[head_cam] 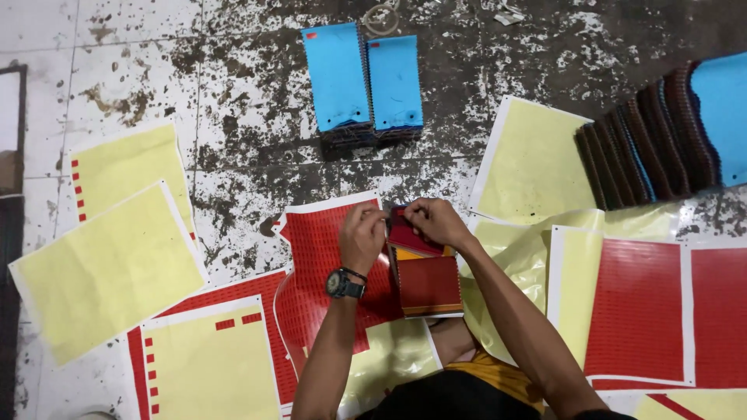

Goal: The person is peeling small red adhesive films from a backing sheet and applying them to the edges of stacked cards or folders.

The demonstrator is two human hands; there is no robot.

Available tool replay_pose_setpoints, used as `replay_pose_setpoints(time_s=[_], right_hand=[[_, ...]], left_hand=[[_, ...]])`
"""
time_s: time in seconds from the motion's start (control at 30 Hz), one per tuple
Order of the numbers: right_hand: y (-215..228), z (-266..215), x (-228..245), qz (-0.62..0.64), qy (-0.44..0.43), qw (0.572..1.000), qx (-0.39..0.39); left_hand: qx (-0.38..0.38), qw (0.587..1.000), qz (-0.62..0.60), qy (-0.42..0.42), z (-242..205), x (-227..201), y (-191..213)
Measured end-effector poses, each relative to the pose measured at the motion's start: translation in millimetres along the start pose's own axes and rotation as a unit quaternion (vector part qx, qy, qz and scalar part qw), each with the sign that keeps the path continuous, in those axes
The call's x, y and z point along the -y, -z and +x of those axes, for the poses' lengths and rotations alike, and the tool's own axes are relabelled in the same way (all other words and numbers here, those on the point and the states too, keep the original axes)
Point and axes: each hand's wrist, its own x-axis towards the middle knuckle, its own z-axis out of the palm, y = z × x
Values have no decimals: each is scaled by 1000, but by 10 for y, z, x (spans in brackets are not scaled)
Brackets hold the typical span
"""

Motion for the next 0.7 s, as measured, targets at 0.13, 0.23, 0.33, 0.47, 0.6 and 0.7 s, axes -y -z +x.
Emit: replay_pose_setpoints(time_s=[0.13, 0.23, 0.33, 0.47, 0.6, 0.7], right_hand=[[-115, 144, -235, -31, -3, 999, -20], [-183, 138, -123, -131, -19, 990, -56], [-212, 99, -57, -205, -62, 975, -62], [-94, 117, -137, -368, -2, 927, -71], [25, 239, -493, -404, 119, 904, -78], [21, 145, -437, -400, 213, 878, -153]], left_hand=[[21, 998, 24, -46, -54, 86, -162], [50, 987, 125, -87, -51, 95, -231], [56, 980, 172, -85, -69, 90, -252], [107, 962, 234, -91, -72, 44, -197], [96, 976, 180, -71, -1, -29, -148], [65, 993, 95, -30, -66, 123, -188]])
